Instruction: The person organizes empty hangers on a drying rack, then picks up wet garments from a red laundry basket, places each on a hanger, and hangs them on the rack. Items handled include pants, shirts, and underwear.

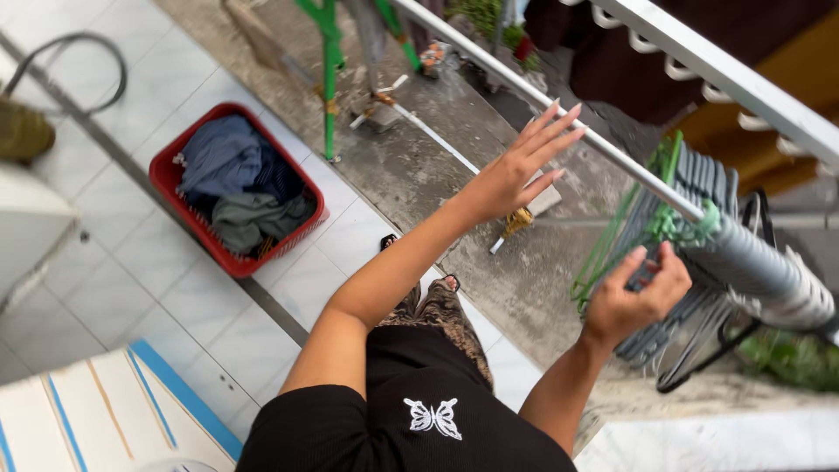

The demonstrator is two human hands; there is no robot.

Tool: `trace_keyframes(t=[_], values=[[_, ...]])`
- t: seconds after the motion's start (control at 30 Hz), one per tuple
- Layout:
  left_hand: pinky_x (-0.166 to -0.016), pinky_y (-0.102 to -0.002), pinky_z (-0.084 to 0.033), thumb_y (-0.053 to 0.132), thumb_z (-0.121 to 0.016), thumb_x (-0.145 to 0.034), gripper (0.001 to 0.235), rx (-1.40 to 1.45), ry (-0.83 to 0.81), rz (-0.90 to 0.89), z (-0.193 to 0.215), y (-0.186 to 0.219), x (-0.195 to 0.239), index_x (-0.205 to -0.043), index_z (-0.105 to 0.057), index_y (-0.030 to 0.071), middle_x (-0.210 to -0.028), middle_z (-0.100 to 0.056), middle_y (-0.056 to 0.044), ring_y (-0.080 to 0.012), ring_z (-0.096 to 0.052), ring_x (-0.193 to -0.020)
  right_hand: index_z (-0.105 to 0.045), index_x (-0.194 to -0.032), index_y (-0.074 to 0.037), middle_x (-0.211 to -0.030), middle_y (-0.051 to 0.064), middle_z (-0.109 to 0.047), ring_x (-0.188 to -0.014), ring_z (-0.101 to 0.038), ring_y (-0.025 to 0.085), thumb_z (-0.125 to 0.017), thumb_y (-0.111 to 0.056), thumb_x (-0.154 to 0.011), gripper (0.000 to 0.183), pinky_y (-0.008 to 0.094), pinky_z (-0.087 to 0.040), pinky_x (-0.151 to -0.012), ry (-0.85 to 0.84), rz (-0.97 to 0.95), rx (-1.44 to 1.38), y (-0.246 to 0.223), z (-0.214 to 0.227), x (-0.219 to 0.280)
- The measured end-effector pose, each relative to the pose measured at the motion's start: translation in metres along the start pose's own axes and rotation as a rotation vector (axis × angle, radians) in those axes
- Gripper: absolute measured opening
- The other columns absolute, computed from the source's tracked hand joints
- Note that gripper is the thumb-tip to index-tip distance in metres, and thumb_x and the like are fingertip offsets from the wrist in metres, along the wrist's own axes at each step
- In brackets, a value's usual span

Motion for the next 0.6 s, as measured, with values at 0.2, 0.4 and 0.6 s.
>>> trace_keyframes(t=[0.2, 0.4, 0.6], values=[[-0.134, -0.053, -0.019, 0.016, -0.065, -0.103, 0.068, -0.083, 0.045, 0.292, 0.033, -0.01, 0.097, -0.161, -0.032, 0.019, -0.173, -0.02, -0.007, -0.0321, -0.009, -0.163, -0.063, -0.138, 0.0, -0.113, 0.012, -0.075, -0.098, -0.074, 0.019, -0.06, 0.003, -0.112, 0.026, 0.032, -0.061, -0.087, -0.373, 0.177, -0.558, -0.066, -0.055, -0.006], [-0.131, -0.054, -0.017, 0.028, -0.065, -0.106, 0.076, -0.203, 0.255, 0.687, 0.093, -0.038, 0.21, -0.165, -0.019, 0.013, -0.173, -0.018, -0.011, -0.0349, -0.011, -0.161, -0.059, -0.144, -0.002, -0.141, 0.016, -0.062, -0.122, -0.067, 0.024, -0.064, 0.003, -0.108, 0.036, 0.033, -0.059, -0.094, -0.81, 0.475, -0.706, -0.198, -0.124, 0.052], [-0.127, -0.057, -0.021, 0.033, -0.066, -0.099, 0.085, -0.378, 0.361, 0.943, 0.184, -0.057, 0.336, -0.164, -0.018, 0.007, -0.171, -0.008, -0.022, -0.041, -0.003, -0.158, -0.059, -0.143, -0.007, -0.15, 0.015, -0.052, -0.124, -0.064, 0.025, -0.069, -0.004, -0.105, 0.04, 0.035, -0.057, -0.093, -1.201, 0.624, -0.797, -0.331, -0.184, 0.156]])
Point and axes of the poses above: each hand's wrist, its own x-axis away from the middle knuckle, its own z-axis out of the back of the hand, y = z × x, the point moved 5 cm from there along -x, towards the middle knuckle
